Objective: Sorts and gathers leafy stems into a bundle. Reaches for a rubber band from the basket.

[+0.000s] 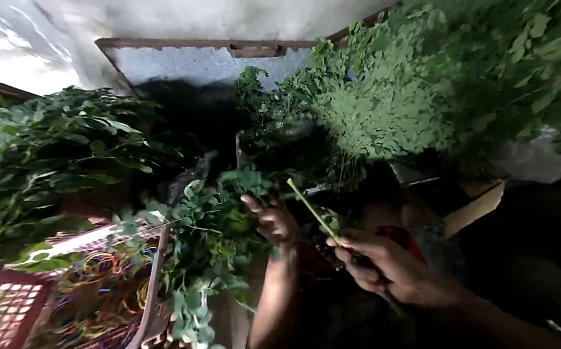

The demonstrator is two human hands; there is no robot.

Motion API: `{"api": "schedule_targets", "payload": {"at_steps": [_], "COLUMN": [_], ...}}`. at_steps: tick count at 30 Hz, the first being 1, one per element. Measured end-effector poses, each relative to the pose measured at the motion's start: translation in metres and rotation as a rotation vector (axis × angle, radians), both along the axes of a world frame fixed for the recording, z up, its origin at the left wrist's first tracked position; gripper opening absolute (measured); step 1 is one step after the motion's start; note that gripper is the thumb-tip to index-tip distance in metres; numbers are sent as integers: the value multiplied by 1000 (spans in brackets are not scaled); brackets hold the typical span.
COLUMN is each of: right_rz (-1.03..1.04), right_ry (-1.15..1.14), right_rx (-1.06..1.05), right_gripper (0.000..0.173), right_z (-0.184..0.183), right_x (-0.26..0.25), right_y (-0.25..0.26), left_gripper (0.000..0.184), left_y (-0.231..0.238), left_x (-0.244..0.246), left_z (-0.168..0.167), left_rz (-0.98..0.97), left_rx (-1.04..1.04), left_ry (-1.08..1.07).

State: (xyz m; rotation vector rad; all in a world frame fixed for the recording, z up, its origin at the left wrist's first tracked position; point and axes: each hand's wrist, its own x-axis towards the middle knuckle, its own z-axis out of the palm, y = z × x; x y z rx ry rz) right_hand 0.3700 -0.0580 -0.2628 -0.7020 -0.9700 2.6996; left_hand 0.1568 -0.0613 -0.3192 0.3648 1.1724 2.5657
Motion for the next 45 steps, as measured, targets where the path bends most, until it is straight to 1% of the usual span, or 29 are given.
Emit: {"api": "schedule_targets", "payload": {"at_steps": [2,3,4,5,6,7,8,9,11,12,13,14,15,17,18,19,20,22,24,27,29,31,32,34,36,38,41,43,45], "right_rz": [35,60,92,134,186,240,285,317,301,281,268,266,261,211,164,119,92,89,56,-167,-310,-454,-521,-578,-593,-607,-511,-483,-490], "right_ry": [-144,-205,-251,-294,-334,-367,-392,-408,-410,-411,-415,-429,-465,-614,-709,-790,-828,-792,-791,-886,-883,-821,-785,-749,-712,-602,-391,-308,-190], "right_rx": [403,568,694,787,855,902,930,946,975,996,1023,1045,1055,1041,1026,1019,1021,1053,1186,1543,1661,1697,1708,1713,1724,1815,1961,1985,2022], "right_gripper": [27,27,27,28,28,28,28,28,27,26,25,25,25,28,31,34,34,34,34,33,34,38,40,44,46,39,26,20,16], "right_z": [-2,-4,-6,-7,-7,-8,-8,-8,-4,-1,1,3,5,6,5,3,2,12,30,61,78,84,82,72,54,32,2,-12,-19], "right_x": [14,22,29,37,44,51,58,65,77,81,84,86,86,89,92,97,103,108,99,77,69,60,54,39,22,9,5,9,19], "right_y": [12,19,27,34,41,48,55,62,71,76,80,83,84,83,83,84,86,87,86,97,115,133,140,145,136,117,95,90,91], "left_gripper": [57,59,63,68,75,80,81,76,53,42,34,29,27,30,33,35,37,45,46,43,44,51,52,44,39,45,58,54,48], "left_y": [-8,-11,-16,-20,-23,-23,-22,-21,-18,-16,-15,-16,-17,-18,-18,-17,-14,-2,12,26,22,10,4,-7,-12,-7,9,15,13], "left_x": [-2,1,7,12,15,17,16,14,8,6,5,6,8,10,6,-2,-8,-6,10,36,50,60,65,79,87,85,76,74,77], "left_z": [17,18,15,13,11,10,10,10,8,7,8,11,16,27,30,34,37,40,33,24,19,8,2,0,5,15,30,31,27], "left_rz": [-285,-457,-648,-837,-995,-1103,-1167,-1217,-1319,-1352,-1347,-1288,-1169,-852,-720,-636,-598,-656,-793,-878,-981,-1072,-1089,-1121,-1241,-1358,-1369,-1367,-1414], "left_rx": [-269,-332,-330,-269,-165,-66,10,81,183,189,155,82,-26,-273,-334,-346,-352,-374,-375,-324,-239,-116,-81,-51,11,83,83,80,89], "left_ry": [-357,-482,-584,-653,-690,-704,-702,-673,-556,-505,-453,-406,-331,-108,-27,15,36,11,-83,-355,-562,-709,-745,-810,-818,-755,-726,-668,-638]}}
